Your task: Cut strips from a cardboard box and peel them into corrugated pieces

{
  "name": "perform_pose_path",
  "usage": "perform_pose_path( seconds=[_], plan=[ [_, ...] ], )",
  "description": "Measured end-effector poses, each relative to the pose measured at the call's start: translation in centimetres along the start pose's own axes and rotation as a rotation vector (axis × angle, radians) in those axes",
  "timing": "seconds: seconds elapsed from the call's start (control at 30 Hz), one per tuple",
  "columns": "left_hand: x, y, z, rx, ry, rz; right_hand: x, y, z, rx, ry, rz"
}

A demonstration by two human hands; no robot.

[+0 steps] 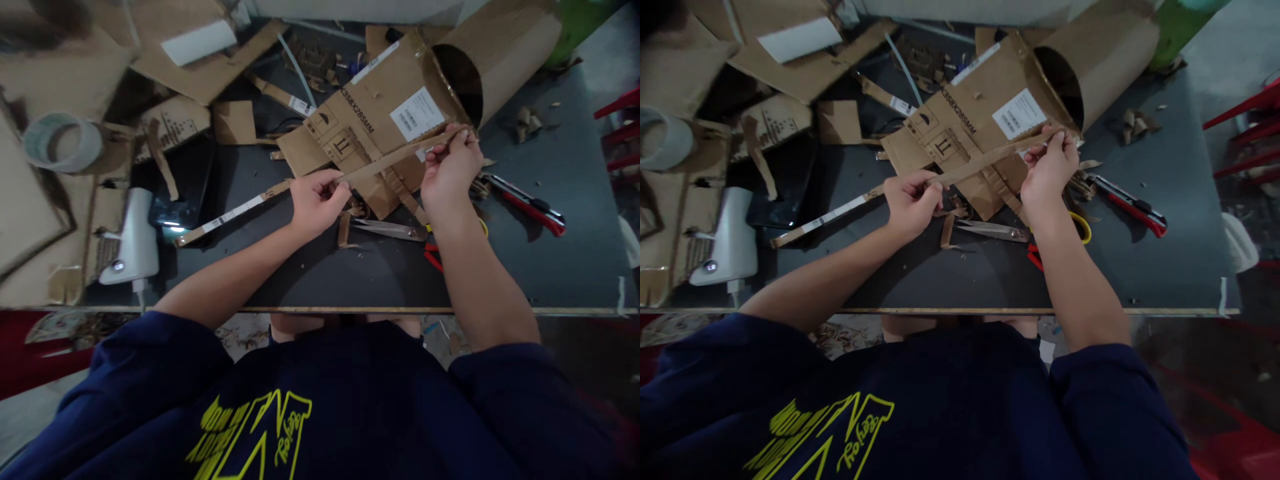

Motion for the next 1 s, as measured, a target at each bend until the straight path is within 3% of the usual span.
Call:
perform_pose_path(
  seconds=[0.23,0.43,0.67,0.87,1.0],
  plan=[
    [0.0,-0.5,0.4,0.013,0.014,0.02,2.8,-1.2,4.7,-0.178,-0.133,-0.113],
    [0.1,-0.7,0.4,-0.002,-0.016,0.0,5.0,-1.6,8.5,-0.179,-0.126,-0.132],
    [0.0,-0.7,0.4,0.017,-0.001,-0.018,7.5,-2.5,11.5,-0.307,-0.427,-0.171],
    [0.0,-0.7,0.4,0.03,-0.001,-0.012,6.1,-2.6,10.2,-0.389,-0.468,-0.273],
    [0.1,-0.6,0.3,0.036,0.002,-0.028,3.5,-1.8,6.8,-0.263,-0.263,-0.239]
  ],
)
Point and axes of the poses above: each hand's wrist, its own z-axis towards the middle knuckle, its own y-axis out of the palm, x = y × z, the point moved 3 cm from there along z, towards the middle knuckle, and after that the axes turned 5 degrees about x, right-handed, at the moved point
